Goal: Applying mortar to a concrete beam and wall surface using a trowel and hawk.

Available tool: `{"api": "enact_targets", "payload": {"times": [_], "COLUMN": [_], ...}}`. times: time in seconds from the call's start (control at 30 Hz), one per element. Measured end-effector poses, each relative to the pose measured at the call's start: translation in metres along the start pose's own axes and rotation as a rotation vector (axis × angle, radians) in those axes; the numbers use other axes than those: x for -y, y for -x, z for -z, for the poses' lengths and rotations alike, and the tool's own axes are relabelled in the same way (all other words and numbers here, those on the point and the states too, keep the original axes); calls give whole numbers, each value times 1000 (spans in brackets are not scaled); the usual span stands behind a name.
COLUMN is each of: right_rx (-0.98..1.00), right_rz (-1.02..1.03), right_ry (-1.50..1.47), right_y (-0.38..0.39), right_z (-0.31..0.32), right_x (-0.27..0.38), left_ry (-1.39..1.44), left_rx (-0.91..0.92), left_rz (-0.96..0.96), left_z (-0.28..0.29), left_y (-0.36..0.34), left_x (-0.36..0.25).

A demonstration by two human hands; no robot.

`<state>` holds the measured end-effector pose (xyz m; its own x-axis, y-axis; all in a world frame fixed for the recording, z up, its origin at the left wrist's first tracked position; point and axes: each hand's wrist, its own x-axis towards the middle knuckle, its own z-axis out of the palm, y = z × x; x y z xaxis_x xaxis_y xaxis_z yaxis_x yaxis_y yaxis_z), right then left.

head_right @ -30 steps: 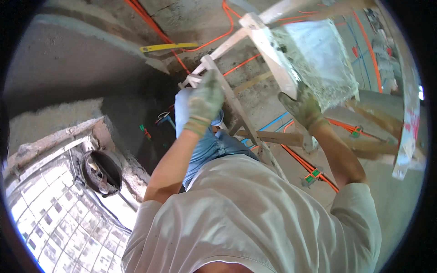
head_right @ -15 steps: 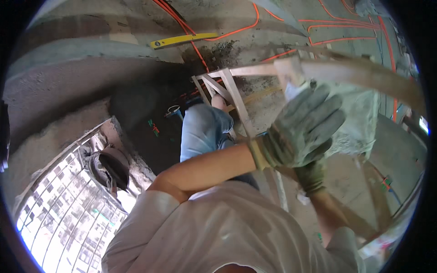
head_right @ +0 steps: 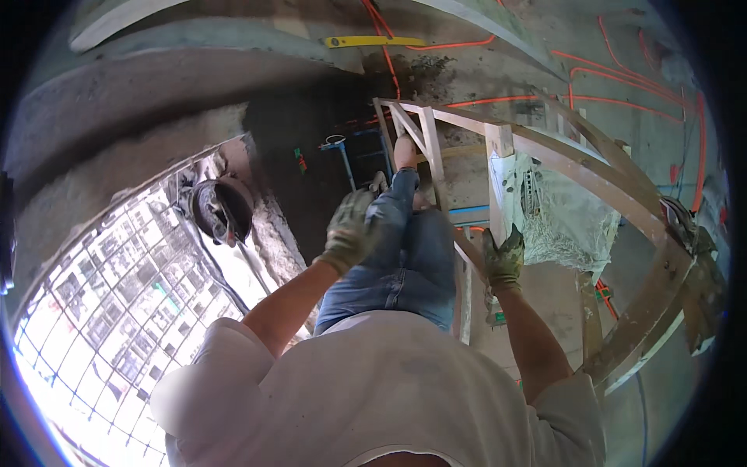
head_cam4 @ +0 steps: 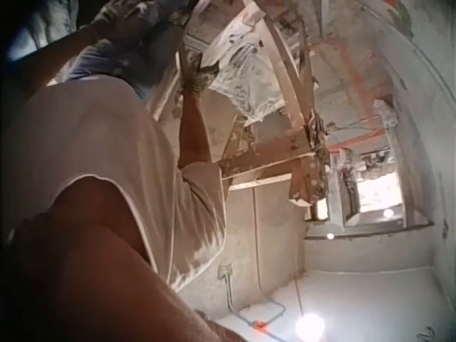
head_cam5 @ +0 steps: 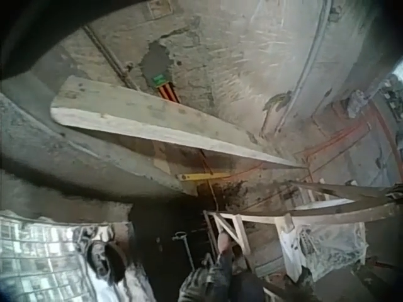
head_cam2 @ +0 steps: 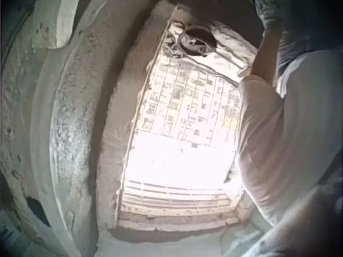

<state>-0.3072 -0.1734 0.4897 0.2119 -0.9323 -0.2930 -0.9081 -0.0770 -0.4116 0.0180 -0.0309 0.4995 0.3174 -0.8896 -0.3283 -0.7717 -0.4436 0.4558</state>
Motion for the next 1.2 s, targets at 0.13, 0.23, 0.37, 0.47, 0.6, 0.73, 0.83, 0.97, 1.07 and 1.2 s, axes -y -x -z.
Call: {"api": "enact_targets", "payload": {"times": [0.13,0.23,0.37,0.47,0.6,0.73,0.83,0.97,1.07,1.2], "right_rx": [-19,-7,-3,7,-66,-135,-45,-10,-41,4], "right_rz": [57,55,79,87,203,258,262,190,214,40], "right_ry": [9,3,-28,-7,-31,15,-57,124,103,88], "right_y": [-2,3,-3,-4,2,-1,1,-3,-3,4], "right_z": [-9,-4,-7,-14,2,6,-8,-23,-18,-7], "right_x": [-11,-14,-21,-19,-11,-18,-2,-47,-35,-9], "left_ry": [-53,32,2,58,187,314,453,462,399,286], "left_rx": [63,171,352,308,157,-137,-417,-398,-534,-536], "left_rz": [481,804,1185,1329,1556,1472,1326,1211,1131,1082], "left_z": [-16,26,27,0,-8,14,53,125,133,117], "left_y": [111,186,287,394,442,419,406,313,305,317], "left_x": [95,89,85,73,22,10,40,40,51,83]}}
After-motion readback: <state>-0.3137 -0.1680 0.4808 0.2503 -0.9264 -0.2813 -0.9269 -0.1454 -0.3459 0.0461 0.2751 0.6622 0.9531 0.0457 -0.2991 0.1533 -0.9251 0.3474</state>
